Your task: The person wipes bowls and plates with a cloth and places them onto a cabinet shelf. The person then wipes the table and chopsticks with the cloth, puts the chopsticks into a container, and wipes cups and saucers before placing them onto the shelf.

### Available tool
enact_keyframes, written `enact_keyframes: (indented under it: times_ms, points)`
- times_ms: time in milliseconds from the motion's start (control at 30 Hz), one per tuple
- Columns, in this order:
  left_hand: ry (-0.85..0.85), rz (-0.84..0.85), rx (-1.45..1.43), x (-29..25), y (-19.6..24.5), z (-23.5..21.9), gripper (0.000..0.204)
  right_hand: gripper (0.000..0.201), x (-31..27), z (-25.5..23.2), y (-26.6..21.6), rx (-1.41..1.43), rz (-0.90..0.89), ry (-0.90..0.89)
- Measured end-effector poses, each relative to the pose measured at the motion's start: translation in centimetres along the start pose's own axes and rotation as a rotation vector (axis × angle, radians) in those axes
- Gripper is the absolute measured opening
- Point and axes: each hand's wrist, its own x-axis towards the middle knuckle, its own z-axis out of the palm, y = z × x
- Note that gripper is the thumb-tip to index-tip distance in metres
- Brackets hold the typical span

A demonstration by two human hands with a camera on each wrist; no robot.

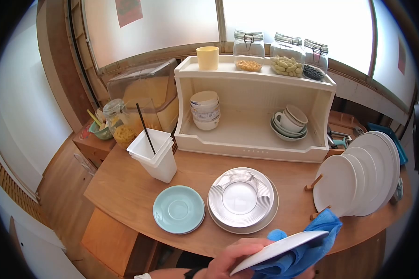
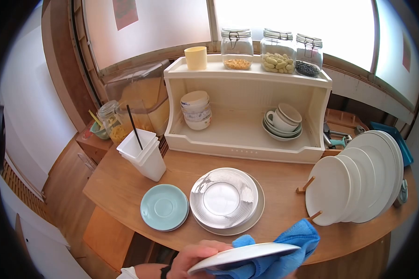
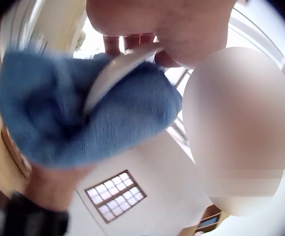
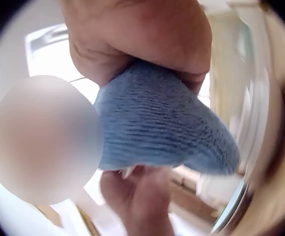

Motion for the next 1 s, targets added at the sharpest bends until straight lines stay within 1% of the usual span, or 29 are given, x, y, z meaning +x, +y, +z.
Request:
enact_keyframes:
  times_ms: [33, 67, 100, 133, 167, 200, 267, 300, 333, 400, 433, 467, 533, 567, 600, 667, 700, 733, 767, 800, 833, 867, 900, 933, 1000]
  points:
    - [-0.118, 0.117, 0.162, 0.1, 0.0, -0.9, 0.043, 0.016, 0.4, 0.3, -1.0, -0.010, -0.042, -0.006]
    - [-0.272, 0.189, 0.247, 2.0, 1.2, -1.1, 0.043, 0.016, 0.7, 0.5, -2.2, -0.017, -0.081, -0.012]
    - [-0.404, 0.202, 0.295, 3.5, 2.0, -1.6, 0.040, 0.015, 0.8, 1.1, -3.4, -0.023, -0.118, -0.021]
    - [-0.534, 0.214, 0.342, 4.1, 2.4, -1.9, 0.038, 0.039, 1.2, 1.0, -5.3, -0.339, -0.330, -0.144]
    - [-0.367, 0.244, 0.229, 3.4, 0.9, -1.6, 0.033, 0.039, 1.3, 1.3, -5.3, -0.334, -0.319, -0.159]
    - [-0.354, 0.243, 0.230, 3.0, 0.0, -1.6, 0.033, 0.038, 1.5, 1.8, -5.3, -0.293, -0.290, -0.128]
    - [-0.217, 0.371, 0.158, 3.0, -0.5, -1.4, 0.030, 0.036, 2.2, 2.8, -5.2, -0.217, -0.232, -0.069]
    - [-0.187, 0.253, 0.057, 2.3, -0.3, -1.2, 0.031, 0.035, 2.7, 3.3, -5.1, -0.180, -0.208, -0.038]
    - [-0.180, 0.252, 0.060, 1.3, -0.7, -0.8, 0.031, 0.034, 3.1, 4.0, -4.9, -0.140, -0.181, -0.003]
    - [0.097, 0.152, -0.111, 0.1, -1.4, 0.5, 0.033, 0.032, 3.3, 5.5, -4.5, -0.060, -0.123, 0.090]
    - [0.109, 0.137, -0.162, 0.3, -1.2, 0.8, 0.035, 0.031, 3.2, 6.1, -4.4, -0.026, -0.092, 0.144]
    - [0.096, 0.080, -0.051, 0.5, -0.5, 0.2, 0.037, 0.030, 3.0, 6.7, -4.4, 0.004, -0.060, 0.202]
    - [0.125, -0.022, -0.022, 0.3, -0.7, -1.0, 0.044, 0.029, 2.0, 7.0, -4.7, 0.046, 0.013, 0.331]
    - [-0.213, -0.445, -0.081, -0.1, 1.3, -4.4, 0.047, 0.028, 1.3, 7.0, -5.0, 0.062, 0.047, 0.412]
    - [-0.480, -0.309, 0.234, 1.2, 1.5, -5.2, 0.052, 0.028, 0.4, 6.9, -5.3, 0.081, 0.082, 0.493]
    - [-0.362, 0.057, 0.299, 2.1, 1.3, -3.0, 0.039, 0.045, 1.2, 5.1, -7.2, -0.269, 0.012, 0.187]
    - [-0.261, 0.057, 0.289, 1.7, 1.4, -2.6, 0.039, 0.049, -0.9, 6.9, -1.8, 0.433, 0.000, 0.439]
    - [-0.159, 0.061, 0.281, 1.1, 1.5, -2.3, 0.040, 0.049, -0.7, 7.0, -2.0, 0.428, -0.003, 0.447]
    - [-0.018, 0.031, 0.238, 0.6, 1.2, -1.4, 0.042, 0.049, -0.4, 7.1, -2.3, 0.383, -0.029, 0.425]
    - [0.005, -0.140, 0.137, 0.4, 1.6, -1.4, 0.043, 0.050, 0.0, 7.0, -2.7, 0.337, -0.055, 0.402]
    - [0.057, -0.156, -0.009, -1.3, 0.0, -1.9, 0.046, 0.050, 0.5, 6.8, -3.1, 0.290, -0.081, 0.378]
    - [0.110, -0.177, -0.156, -2.8, -1.9, -2.7, 0.056, 0.051, 1.0, 6.6, -3.6, 0.245, -0.105, 0.356]
    - [0.002, 0.027, -0.004, -1.4, -2.5, -2.7, 0.053, 0.051, 1.4, 6.5, -4.1, 0.205, -0.125, 0.336]
    - [-0.002, 0.018, -0.004, -0.7, -2.0, -2.5, 0.053, 0.052, 1.8, 6.5, -4.6, 0.168, -0.146, 0.317]
    - [-0.017, 0.053, 0.090, 1.1, 0.0, -1.7, 0.042, 0.053, 2.7, 6.2, -5.4, 0.085, -0.197, 0.274]
